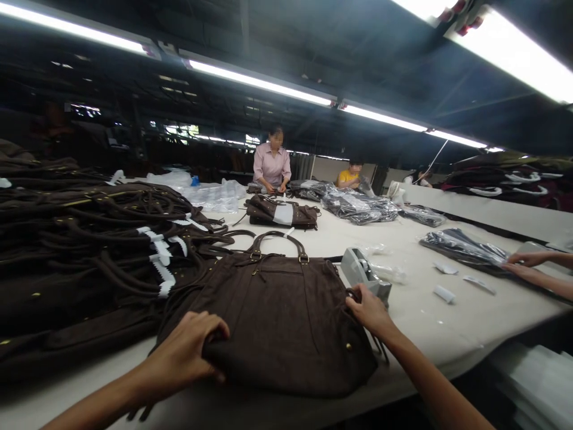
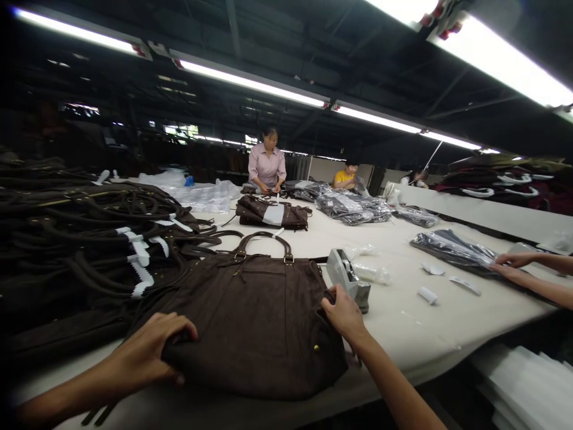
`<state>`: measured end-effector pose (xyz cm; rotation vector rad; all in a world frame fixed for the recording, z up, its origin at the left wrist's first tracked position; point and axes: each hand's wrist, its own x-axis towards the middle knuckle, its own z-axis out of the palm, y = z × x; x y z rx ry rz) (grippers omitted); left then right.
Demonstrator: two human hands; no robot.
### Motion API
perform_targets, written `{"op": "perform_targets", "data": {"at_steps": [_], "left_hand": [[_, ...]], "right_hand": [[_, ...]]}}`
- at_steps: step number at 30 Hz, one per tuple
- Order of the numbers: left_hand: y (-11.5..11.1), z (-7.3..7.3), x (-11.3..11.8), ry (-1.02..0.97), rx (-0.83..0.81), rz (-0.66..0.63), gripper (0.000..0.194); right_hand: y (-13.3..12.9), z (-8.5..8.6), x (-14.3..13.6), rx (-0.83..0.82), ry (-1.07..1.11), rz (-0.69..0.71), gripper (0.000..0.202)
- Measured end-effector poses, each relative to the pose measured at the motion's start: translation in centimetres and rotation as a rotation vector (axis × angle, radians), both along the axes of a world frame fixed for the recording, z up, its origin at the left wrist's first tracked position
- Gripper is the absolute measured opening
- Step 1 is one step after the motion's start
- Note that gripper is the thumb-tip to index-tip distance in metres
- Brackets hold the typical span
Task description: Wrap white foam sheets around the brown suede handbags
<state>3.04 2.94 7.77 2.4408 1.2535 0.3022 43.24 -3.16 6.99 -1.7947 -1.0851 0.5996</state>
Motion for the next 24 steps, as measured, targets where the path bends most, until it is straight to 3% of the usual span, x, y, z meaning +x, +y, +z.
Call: {"op": "perform_targets", "data": {"at_steps": [1, 3, 6, 9, 12, 17, 21, 24], "left_hand": [[0.4, 1.1, 0.6, -0.039, -0.034, 0.02, 0.039], [1.5, 2.9, 1.5, -0.145, -0.129, 0.048, 0.026], [3.1, 4.5, 2.2, -0.29, -0.256, 0.079, 0.02], [4.1, 5.1, 2.3, -0.361, -0.269, 0.117, 0.025], [4.6, 5.1, 2.1, -0.339, -0.216, 0.133, 0.027], [3.5, 5.1, 1.5, -0.278, -0.186, 0.115, 0.023], [1.4, 4.9, -0.9, -0.175, -0.111, 0.026, 0.017], [-0.3, 4.2, -2.7, -0.111, 0.028, -0.026, 0.032]], "right_hand": [[-0.7, 1.0, -0.9, 0.107, -0.224, 0.017, 0.015], [-2.2, 3.2, -2.7, 0.258, -0.577, 0.192, 0.025], [-3.7, 5.3, -4.6, 0.181, -0.718, 0.574, 0.032], [-4.5, 5.7, -4.7, 0.054, -0.752, 0.771, 0.044], [-4.8, 5.1, -4.1, 0.025, -0.815, 0.804, 0.058], [-5.1, 4.4, -4.5, 0.019, -1.034, 0.733, 0.06], [-5.8, 5.8, -4.0, -0.084, -1.078, 0.707, 0.046], [-6.1, 6.9, -2.8, -0.101, -0.897, 0.713, 0.036]]}}
